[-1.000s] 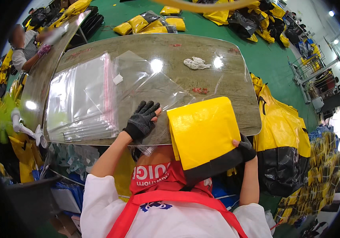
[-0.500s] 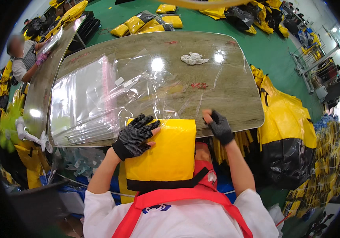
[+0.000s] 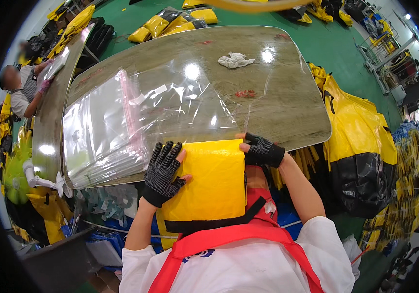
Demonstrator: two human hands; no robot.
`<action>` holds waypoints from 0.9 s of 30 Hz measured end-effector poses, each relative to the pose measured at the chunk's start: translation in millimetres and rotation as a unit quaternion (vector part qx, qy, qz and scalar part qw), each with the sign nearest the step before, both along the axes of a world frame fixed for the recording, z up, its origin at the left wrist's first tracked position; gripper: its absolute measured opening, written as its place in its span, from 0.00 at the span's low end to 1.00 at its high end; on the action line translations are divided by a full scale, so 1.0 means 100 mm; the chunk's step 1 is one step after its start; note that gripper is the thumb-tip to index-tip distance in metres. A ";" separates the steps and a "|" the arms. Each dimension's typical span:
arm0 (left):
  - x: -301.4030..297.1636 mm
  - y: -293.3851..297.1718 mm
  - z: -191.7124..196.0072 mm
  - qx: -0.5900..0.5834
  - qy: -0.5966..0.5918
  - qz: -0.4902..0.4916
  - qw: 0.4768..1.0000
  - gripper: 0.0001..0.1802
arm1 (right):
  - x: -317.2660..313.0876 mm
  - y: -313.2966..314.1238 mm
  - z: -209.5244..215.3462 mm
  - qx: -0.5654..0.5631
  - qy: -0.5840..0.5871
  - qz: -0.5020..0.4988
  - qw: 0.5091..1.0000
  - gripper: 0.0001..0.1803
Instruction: The person repeatedly folds yellow and black delivery bags and places them into clear plastic bags on a table. The person handles each bag one at a time, folds it, inserts it into a plastic bag, and sets it aside.
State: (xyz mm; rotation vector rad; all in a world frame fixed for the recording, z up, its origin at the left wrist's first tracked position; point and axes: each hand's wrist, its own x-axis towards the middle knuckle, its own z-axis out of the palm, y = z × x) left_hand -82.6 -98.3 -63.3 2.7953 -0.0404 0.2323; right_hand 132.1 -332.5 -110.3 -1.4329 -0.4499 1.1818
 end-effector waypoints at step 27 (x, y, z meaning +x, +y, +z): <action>-0.91 -0.29 -0.65 -0.771 0.049 0.224 0.594 0.32 | -1.17 -0.58 -0.06 -0.095 -0.214 -0.068 0.970 0.25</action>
